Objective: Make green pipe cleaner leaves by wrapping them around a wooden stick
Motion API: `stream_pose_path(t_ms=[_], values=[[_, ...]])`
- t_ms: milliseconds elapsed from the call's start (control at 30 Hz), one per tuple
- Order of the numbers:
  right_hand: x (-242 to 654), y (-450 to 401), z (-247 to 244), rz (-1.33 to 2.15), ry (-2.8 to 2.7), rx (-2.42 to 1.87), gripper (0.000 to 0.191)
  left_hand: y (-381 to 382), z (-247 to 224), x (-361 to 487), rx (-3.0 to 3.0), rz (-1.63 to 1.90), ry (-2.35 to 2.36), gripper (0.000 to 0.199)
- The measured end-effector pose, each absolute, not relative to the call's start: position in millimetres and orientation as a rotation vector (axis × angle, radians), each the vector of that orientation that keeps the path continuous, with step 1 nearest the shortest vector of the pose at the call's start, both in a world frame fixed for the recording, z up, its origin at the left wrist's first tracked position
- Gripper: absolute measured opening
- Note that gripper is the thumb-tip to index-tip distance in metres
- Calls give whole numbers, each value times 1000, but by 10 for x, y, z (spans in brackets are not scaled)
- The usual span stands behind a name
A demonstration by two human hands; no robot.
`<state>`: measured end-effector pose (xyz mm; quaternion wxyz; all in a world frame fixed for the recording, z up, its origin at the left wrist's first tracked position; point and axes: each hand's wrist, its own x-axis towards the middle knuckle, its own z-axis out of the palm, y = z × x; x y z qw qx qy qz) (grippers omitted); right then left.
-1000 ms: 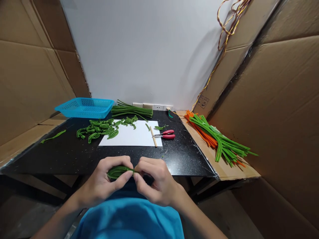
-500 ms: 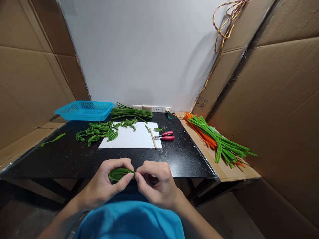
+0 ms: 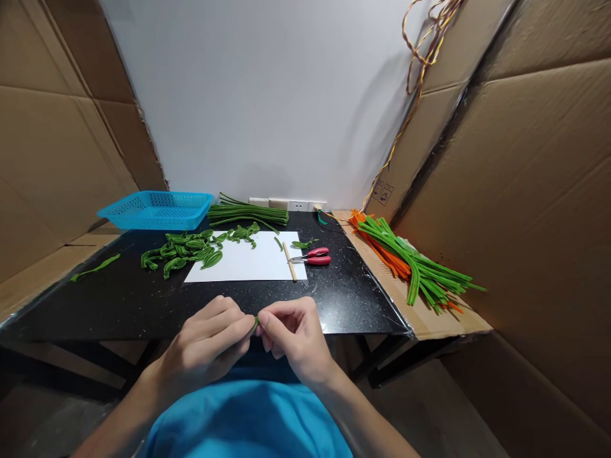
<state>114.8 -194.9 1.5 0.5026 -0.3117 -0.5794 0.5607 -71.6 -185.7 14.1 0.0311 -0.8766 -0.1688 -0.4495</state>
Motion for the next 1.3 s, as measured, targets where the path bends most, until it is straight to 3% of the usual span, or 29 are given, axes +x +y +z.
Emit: stream_pose_path(t_ms=[133, 300, 433, 567, 633, 733, 867, 1300], values=[[1182, -1949, 67, 1332, -1476, -749, 35, -1895, 102, -702, -2861, -1698, -785, 13], [1188, -1995, 136, 931, -1733, -822, 30, -1992, 69, -680, -2936, -1904, -1258, 10], [1178, -2017, 102, 750, -1743, -823, 29, -2008, 95, -678, -2960, -2061, -1463, 16], [1222, -2013, 118, 528, -1793, -715, 11, -1980, 120, -707, -2975, -2508, -1774, 28], [1249, -1993, 153, 289, -1936, -603, 16, -1972, 133, -718, -2997, -2688, -1860, 32], [1263, -1941, 202, -71, -2093, -519, 23, -1978, 161, -722, -3102, -2709, -1932, 33], [1245, -1881, 209, -323, -2119, -521, 12, -1990, 185, -720, -3135, -2695, -1954, 35], [1175, -1961, 91, -157, -1993, -444, 15, -2070, 178, -719, -3315, -2561, -1758, 32]])
